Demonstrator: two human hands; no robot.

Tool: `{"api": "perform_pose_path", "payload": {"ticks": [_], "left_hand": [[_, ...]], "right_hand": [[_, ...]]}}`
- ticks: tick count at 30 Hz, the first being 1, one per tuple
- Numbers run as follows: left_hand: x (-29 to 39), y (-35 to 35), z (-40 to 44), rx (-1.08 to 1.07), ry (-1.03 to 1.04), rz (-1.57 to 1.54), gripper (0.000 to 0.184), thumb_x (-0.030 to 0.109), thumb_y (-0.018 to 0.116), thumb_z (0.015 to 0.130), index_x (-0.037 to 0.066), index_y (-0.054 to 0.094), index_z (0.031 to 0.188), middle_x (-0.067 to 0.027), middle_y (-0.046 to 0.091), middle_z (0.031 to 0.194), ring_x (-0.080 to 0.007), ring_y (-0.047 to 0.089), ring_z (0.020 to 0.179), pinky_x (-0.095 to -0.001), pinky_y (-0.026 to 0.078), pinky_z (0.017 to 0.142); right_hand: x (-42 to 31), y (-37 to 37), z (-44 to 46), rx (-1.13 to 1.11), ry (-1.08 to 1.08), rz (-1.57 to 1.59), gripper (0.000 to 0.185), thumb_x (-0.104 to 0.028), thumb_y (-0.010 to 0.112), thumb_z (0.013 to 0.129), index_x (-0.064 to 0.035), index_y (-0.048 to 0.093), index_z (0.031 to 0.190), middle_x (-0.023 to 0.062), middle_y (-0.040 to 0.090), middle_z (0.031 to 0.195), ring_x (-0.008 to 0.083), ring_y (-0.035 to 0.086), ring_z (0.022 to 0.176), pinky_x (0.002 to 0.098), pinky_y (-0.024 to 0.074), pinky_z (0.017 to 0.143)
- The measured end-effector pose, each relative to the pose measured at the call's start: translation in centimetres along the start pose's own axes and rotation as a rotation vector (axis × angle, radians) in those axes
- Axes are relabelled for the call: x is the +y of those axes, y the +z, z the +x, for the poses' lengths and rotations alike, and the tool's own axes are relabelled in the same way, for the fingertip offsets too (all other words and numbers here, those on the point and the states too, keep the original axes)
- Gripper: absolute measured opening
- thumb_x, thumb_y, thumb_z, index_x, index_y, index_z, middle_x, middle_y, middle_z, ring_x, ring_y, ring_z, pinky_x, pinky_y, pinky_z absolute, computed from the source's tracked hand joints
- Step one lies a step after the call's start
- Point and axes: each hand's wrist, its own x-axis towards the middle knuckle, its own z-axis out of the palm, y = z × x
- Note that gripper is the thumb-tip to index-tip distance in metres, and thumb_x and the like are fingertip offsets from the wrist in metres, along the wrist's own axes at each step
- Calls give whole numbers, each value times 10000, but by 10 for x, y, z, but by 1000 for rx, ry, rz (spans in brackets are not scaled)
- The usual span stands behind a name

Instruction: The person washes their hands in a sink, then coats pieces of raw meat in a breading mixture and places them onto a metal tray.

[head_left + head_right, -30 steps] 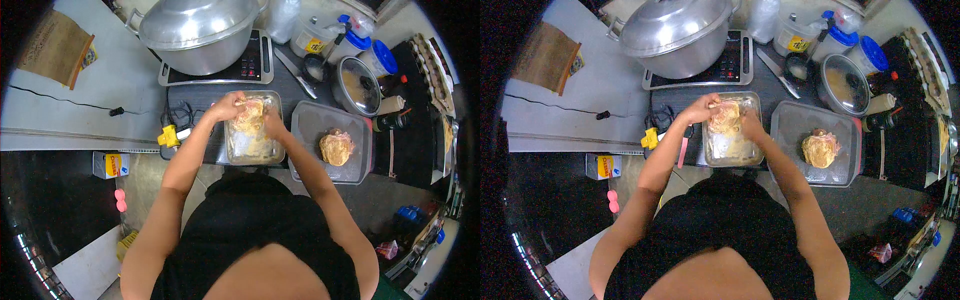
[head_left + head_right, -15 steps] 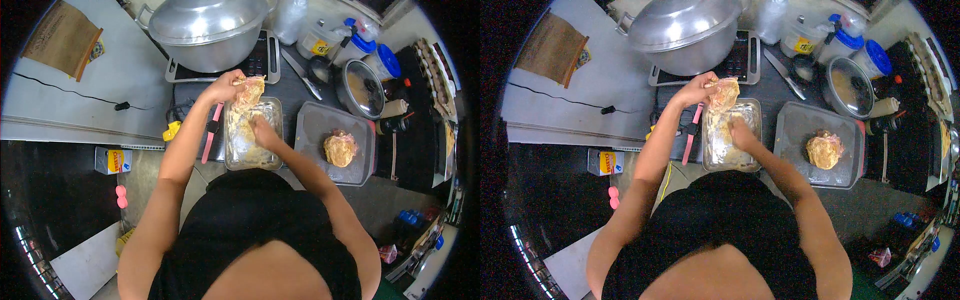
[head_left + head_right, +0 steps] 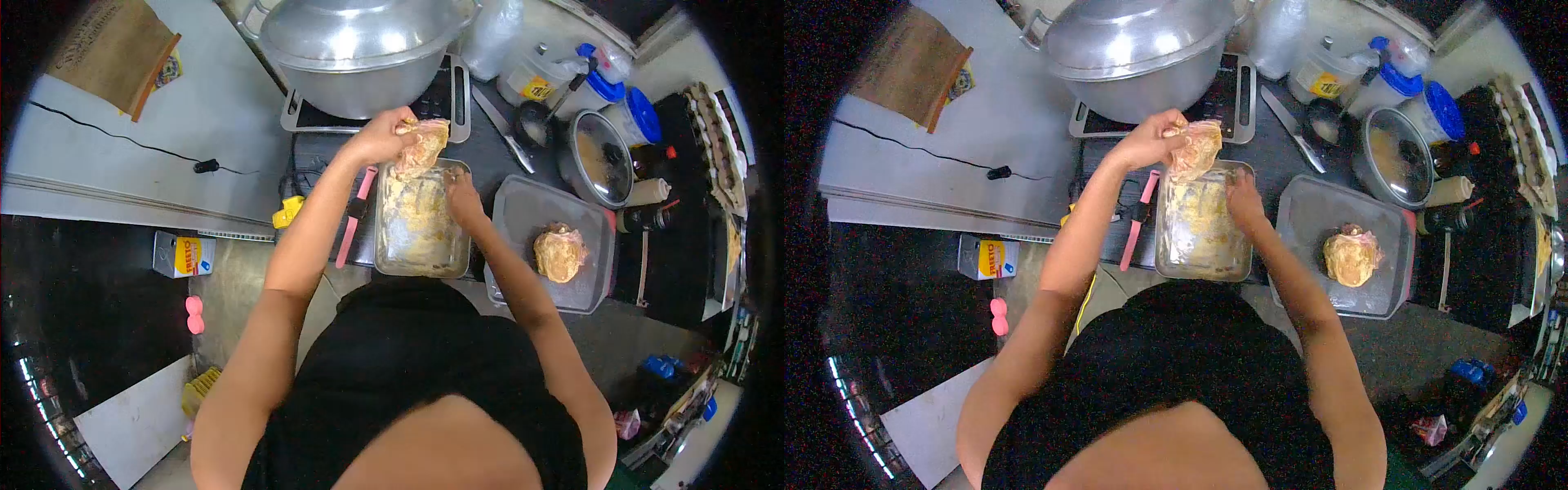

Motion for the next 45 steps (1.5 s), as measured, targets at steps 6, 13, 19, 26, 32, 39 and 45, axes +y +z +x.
{"api": "perform_pose_path", "payload": {"ticks": [6,13,19,26,32,39,45], "left_hand": [[7,-1,2,-35,39,28,158,116,579,831,19,506,932,-37,569,757,-99,551,650,-243,467,505],[-4,1,6,-49,34,13,157,124,579,837,24,505,933,-39,573,764,-88,547,650,-241,459,506],[18,0,-3,-30,107,140,178,124,588,822,17,504,936,-48,577,773,-92,550,654,-249,469,520],[28,-1,4,-12,128,174,161,111,573,821,9,518,933,-53,581,747,-98,548,648,-254,463,528],[18,2,-1,-15,98,173,152,100,576,817,6,517,922,-54,581,752,-98,551,651,-253,467,531],[-8,11,3,-80,18,146,155,105,580,825,15,498,922,-52,573,746,-109,560,642,-268,471,505],[-21,26,2,-122,-97,-1,157,101,584,825,21,497,928,-64,579,777,-123,576,660,-266,488,508]], "right_hand": [[-30,24,20,-207,-129,245,226,-107,436,837,89,528,903,246,540,980,408,497,922,423,413,861],[-55,20,-38,-271,-271,383,389,38,508,639,33,534,1027,234,509,1004,376,486,982,408,417,877],[-50,30,21,-232,-44,455,434,55,471,641,-1,549,1064,239,522,1066,389,489,1031,430,399,899],[-61,14,61,-502,-46,373,291,-21,489,732,-4,520,1021,251,553,938,395,526,942,436,420,837],[-56,22,-26,-316,-190,696,197,-194,442,886,-15,510,934,209,537,884,367,537,859,415,422,773],[-38,-16,-60,-592,-204,695,316,-297,364,922,-19,508,961,185,502,1013,377,495,971,438,401,852],[-26,14,-73,-488,-407,517,251,-234,477,830,-43,534,982,126,474,1080,298,448,1061,398,430,845]]}}
